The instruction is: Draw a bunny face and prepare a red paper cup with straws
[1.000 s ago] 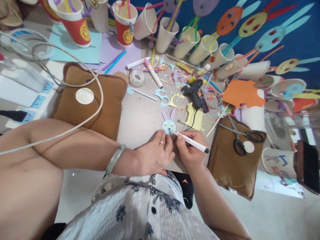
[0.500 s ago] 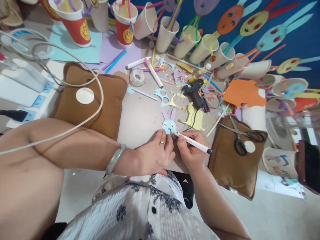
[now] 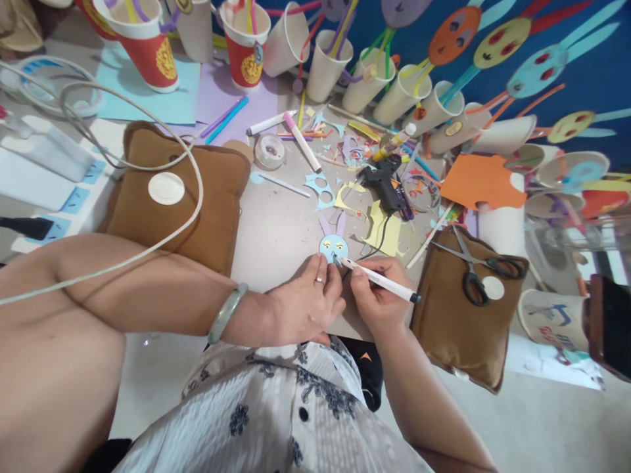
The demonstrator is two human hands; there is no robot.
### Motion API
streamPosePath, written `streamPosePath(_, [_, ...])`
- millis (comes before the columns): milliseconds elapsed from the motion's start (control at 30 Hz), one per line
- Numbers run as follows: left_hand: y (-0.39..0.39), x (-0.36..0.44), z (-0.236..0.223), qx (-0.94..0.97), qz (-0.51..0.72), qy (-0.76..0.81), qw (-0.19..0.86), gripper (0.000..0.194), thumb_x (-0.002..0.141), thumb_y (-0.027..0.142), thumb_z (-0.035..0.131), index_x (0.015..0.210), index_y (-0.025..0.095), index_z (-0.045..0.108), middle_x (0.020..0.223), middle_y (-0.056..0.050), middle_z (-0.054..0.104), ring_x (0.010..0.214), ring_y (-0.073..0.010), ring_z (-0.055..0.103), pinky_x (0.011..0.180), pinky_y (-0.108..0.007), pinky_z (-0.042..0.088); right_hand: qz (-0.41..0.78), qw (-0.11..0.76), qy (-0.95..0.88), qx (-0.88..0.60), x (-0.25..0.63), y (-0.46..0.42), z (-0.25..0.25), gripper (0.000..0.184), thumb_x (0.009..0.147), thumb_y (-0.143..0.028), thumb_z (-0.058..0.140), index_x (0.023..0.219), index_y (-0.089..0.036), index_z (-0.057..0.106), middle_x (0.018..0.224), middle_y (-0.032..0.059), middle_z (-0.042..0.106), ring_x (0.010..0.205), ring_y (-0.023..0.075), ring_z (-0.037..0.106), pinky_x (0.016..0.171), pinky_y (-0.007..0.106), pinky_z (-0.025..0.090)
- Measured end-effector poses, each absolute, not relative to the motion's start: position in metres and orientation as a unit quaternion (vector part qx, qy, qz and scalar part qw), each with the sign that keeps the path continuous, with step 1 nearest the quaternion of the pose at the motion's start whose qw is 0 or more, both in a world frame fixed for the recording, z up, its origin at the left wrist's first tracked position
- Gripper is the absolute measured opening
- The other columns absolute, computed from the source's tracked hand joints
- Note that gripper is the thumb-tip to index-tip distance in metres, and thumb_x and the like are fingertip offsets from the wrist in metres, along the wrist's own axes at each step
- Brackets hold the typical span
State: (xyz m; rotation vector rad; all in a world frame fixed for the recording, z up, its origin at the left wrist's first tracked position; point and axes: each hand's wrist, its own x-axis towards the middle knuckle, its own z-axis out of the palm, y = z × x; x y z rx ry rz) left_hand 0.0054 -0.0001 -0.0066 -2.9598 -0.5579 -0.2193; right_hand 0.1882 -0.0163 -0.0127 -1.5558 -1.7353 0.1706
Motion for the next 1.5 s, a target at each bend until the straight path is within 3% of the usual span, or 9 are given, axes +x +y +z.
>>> streamPosePath(1500, [0.0018, 0.0044, -0.0073, -0.977, -0.088, -0.176, 0.075, 0.08, 0.08, 0.079, 0.06, 0.111, 0.006, 0.07, 0.127, -0.032, 0.067, 0.117, -0.0523, 0.065, 0.103, -0.062, 0.041, 0.077, 0.385, -0.701, -0.595, 0.1887, -0.0178, -0.0125, 0.006, 0.089, -0.028, 0.067, 0.086, -0.022, 0.067, 0.071, -0.0006, 0.072, 0.06, 0.0151, 0.068, 0.055, 0.026, 0.053])
